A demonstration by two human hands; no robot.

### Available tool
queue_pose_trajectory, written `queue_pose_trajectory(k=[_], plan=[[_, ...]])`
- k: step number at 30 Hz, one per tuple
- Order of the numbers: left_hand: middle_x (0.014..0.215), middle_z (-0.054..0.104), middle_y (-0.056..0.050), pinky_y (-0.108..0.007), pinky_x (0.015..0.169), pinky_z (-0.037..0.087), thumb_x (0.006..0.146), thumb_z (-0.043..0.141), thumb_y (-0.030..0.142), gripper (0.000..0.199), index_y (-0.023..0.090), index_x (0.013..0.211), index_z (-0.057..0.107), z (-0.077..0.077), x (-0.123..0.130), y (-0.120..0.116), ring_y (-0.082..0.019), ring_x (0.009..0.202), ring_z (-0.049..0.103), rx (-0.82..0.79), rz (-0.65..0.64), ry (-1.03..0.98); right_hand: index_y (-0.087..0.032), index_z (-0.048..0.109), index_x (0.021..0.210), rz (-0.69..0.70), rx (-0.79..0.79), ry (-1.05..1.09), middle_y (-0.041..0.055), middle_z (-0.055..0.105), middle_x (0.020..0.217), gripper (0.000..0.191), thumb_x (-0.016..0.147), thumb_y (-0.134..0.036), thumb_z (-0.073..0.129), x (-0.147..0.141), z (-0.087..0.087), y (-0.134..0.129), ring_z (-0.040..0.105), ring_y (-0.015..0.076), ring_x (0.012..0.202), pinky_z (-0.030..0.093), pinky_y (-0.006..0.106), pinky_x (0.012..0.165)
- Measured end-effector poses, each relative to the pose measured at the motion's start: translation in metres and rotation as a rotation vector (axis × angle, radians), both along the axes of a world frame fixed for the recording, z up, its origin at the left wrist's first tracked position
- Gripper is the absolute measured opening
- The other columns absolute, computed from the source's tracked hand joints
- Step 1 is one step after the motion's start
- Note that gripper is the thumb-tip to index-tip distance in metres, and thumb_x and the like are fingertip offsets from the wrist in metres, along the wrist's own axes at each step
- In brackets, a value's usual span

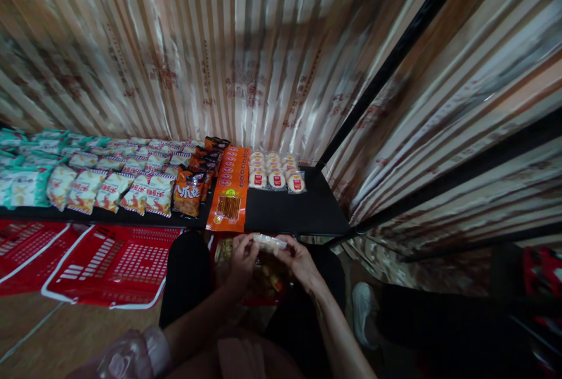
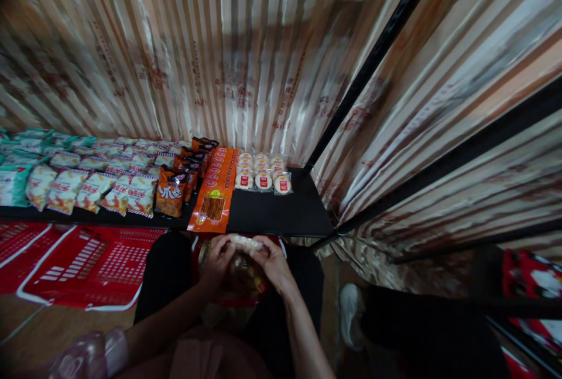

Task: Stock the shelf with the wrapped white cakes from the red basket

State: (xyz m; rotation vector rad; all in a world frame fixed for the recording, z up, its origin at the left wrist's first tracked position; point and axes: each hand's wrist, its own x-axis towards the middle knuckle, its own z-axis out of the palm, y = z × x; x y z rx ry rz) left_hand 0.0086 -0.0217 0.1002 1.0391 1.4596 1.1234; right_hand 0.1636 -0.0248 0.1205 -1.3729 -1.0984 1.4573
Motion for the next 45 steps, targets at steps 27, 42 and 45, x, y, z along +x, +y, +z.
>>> queue_pose_trajectory(k=[27, 42, 45], plan=[[0.099, 0.069, -0.01, -0.029, 0.077, 0.05, 0.065, 0.061, 0.03, 0.039, 0.013, 0.1, 0.061, 0.002, 0.01, -0.001, -0.023, 0.089, 0.064, -0.043, -0.065, -0.588, -0.02, 0.06, 0.073, -0.268, 0.531, -0.624, 0.0105, 0.044, 0.131, 0.009, 0.075, -0.021, 0.052, -0.005, -0.037, -0.009, 0.045, 0.0227, 0.121, 0.041, 0.036, 0.097], [0.072, 0.065, -0.002, -0.022, 0.057, 0.046, 0.059, 0.056, 0.024, 0.023, 0.016, 0.081, 0.057, -0.001, 0.016, 0.015, -0.014, 0.064, 0.06, -0.059, 0.134, -0.347, -0.02, 0.068, 0.081, -0.173, 0.342, -0.257, 0.0097, 0.065, 0.107, 0.02, 0.073, -0.033, 0.054, -0.002, -0.044, 0.003, 0.061, 0.0214, 0.099, 0.049, 0.034, 0.087], [0.066, 0.062, 0.0, -0.021, 0.054, 0.044, 0.057, 0.055, 0.02, 0.022, 0.016, 0.078, 0.058, 0.002, 0.016, 0.016, -0.012, 0.059, 0.057, -0.052, 0.152, -0.309, -0.018, 0.064, 0.078, -0.233, 0.2, -0.233, 0.0076, 0.069, 0.081, 0.028, 0.071, -0.044, 0.058, -0.004, -0.039, 0.013, 0.064, 0.0199, 0.074, 0.051, 0.03, 0.068]])
